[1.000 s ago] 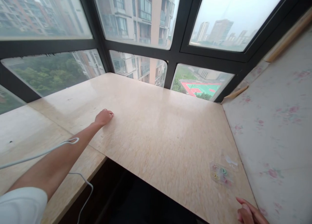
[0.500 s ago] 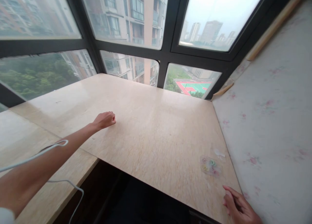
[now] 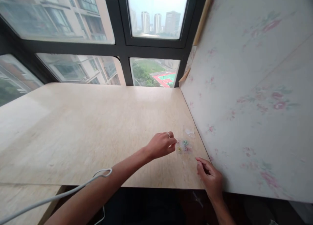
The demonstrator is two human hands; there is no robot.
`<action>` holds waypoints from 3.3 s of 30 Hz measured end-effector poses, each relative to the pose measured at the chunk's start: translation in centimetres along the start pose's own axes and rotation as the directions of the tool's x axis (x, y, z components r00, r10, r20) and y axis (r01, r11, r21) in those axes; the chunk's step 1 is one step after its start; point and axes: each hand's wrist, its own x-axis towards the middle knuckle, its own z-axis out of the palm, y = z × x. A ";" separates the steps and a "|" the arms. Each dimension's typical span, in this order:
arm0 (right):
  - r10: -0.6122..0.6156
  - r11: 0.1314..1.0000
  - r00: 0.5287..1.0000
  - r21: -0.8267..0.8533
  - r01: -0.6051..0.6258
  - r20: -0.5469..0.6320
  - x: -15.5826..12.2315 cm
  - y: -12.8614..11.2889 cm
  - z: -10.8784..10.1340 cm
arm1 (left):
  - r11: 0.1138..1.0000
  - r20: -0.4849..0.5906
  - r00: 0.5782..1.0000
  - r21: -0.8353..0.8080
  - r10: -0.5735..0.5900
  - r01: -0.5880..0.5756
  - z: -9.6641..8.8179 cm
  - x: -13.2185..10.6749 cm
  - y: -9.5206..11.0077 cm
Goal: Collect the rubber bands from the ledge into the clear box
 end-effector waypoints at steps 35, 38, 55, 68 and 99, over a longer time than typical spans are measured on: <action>-0.037 0.811 0.887 -0.504 0.296 0.460 16.4 -5.5 3.4 | 0.832 -0.215 0.849 -0.416 -0.483 0.368 4.8 -5.3 -1.3; 0.139 0.703 0.806 -0.630 0.329 0.575 17.9 -5.8 4.4 | 0.825 -0.217 0.849 -0.440 -0.482 0.356 4.6 -5.2 -1.3; 0.061 0.698 0.902 -0.664 0.268 0.428 17.1 -6.8 4.9 | 0.767 -0.231 0.823 -0.552 -0.518 0.327 4.6 -5.6 -1.6; -0.019 0.732 0.724 0.503 -0.460 0.689 8.3 -10.2 2.8 | 0.893 -0.357 0.894 -0.441 -0.272 0.095 1.3 -4.0 0.5; -0.069 0.988 0.900 0.151 0.004 0.430 6.1 -1.1 0.6 | 0.967 -0.023 0.976 -0.142 -0.216 0.210 5.6 1.7 1.3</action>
